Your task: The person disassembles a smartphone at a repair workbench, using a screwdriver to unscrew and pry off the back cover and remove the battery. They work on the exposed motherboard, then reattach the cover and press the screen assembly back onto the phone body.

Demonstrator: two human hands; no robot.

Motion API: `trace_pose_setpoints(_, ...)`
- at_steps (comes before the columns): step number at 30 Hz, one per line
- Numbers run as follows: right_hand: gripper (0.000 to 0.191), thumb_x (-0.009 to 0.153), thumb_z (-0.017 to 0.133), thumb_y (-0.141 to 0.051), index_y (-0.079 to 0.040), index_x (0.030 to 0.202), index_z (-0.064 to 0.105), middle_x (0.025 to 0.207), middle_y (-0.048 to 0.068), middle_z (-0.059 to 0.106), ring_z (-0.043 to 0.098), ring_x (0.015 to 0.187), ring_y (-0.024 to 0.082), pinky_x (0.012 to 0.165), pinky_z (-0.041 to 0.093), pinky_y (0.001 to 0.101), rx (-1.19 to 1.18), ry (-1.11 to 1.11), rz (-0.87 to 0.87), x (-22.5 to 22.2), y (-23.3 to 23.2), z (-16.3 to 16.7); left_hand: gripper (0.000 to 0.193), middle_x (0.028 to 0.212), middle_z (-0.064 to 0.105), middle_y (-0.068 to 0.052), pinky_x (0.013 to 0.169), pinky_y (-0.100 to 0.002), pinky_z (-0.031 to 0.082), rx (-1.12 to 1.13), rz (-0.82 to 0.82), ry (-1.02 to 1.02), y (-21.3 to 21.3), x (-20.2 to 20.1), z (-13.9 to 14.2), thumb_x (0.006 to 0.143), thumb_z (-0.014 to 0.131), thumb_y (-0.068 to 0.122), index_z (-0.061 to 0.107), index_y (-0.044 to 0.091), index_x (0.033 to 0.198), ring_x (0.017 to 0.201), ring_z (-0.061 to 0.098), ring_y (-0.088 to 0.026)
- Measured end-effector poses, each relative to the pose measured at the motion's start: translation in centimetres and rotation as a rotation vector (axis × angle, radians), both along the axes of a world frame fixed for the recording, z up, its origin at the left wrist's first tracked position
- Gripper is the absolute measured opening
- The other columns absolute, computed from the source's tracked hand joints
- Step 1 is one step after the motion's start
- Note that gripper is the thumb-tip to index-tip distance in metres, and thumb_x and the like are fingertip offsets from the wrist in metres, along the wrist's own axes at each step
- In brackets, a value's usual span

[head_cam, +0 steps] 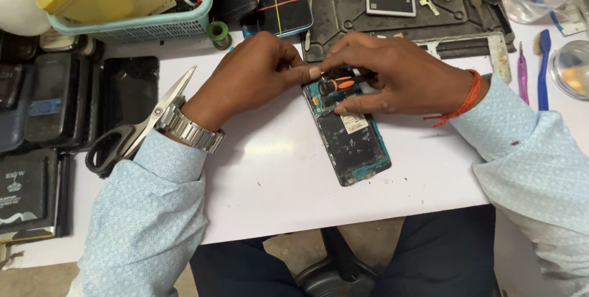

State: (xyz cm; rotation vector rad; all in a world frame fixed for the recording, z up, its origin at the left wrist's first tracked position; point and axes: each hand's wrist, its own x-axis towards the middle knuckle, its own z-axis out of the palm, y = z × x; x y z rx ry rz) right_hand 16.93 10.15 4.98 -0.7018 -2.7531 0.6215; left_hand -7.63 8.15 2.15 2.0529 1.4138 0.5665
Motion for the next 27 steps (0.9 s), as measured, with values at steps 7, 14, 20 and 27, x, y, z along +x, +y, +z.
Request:
trace_pose_setpoints(7, 0.065, 0.078, 0.089, -0.026, -0.011, 0.135, 0.062, 0.118, 0.004, 0.061, 0.056, 0.075, 0.012, 0.062, 0.049, 0.0258, 0.069, 0.158, -0.009, 1.1, 0.3, 0.5, 0.04, 0.06, 0.069, 0.001, 0.043, -0.025, 0.041, -0.182, -0.148, -0.406, 0.2, 0.0, 0.1, 0.101, 0.06, 0.035, 0.073, 0.005, 0.078, 0.046, 0.054, -0.006)
trace_pose_setpoints(14, 0.027, 0.113, 0.059, -0.022, -0.006, 0.125, 0.077, 0.084, 0.004, 0.069, 0.054, 0.067, 0.01, 0.065, 0.045, 0.0264, -0.173, 0.228, -0.382, 1.6, 1.8, -0.8, 0.041, 0.06, 0.066, 0.0, 0.041, -0.021, 0.041, -0.102, -0.126, -0.575, 0.7, 0.6, -0.9, 0.105, 0.059, 0.035, 0.069, 0.005, 0.078, 0.045, 0.054, -0.004)
trace_pose_setpoints(20, 0.029, 0.098, 0.069, -0.019, 0.0, 0.12, 0.067, 0.098, 0.003, 0.074, 0.069, 0.085, 0.003, 0.073, 0.058, 0.0213, -0.533, 0.413, -0.359, 0.6, 1.2, -1.4, 0.039, 0.06, 0.066, 0.0, 0.036, -0.021, 0.038, -0.094, -0.034, -0.613, 0.6, 1.0, -1.6, 0.103, 0.061, 0.035, 0.069, 0.006, 0.078, 0.042, 0.053, -0.004)
trace_pose_setpoints(27, 0.033, 0.094, 0.072, -0.015, 0.0, 0.121, 0.062, 0.102, 0.006, 0.074, 0.071, 0.089, 0.008, 0.075, 0.06, 0.0234, -0.635, 0.422, -0.398, 0.1, 0.6, -0.5, 0.041, 0.059, 0.064, -0.001, 0.036, -0.022, 0.034, -0.057, -0.001, -0.731, 0.3, 1.6, -1.9, 0.104, 0.063, 0.033, 0.068, 0.004, 0.075, 0.041, 0.05, -0.004)
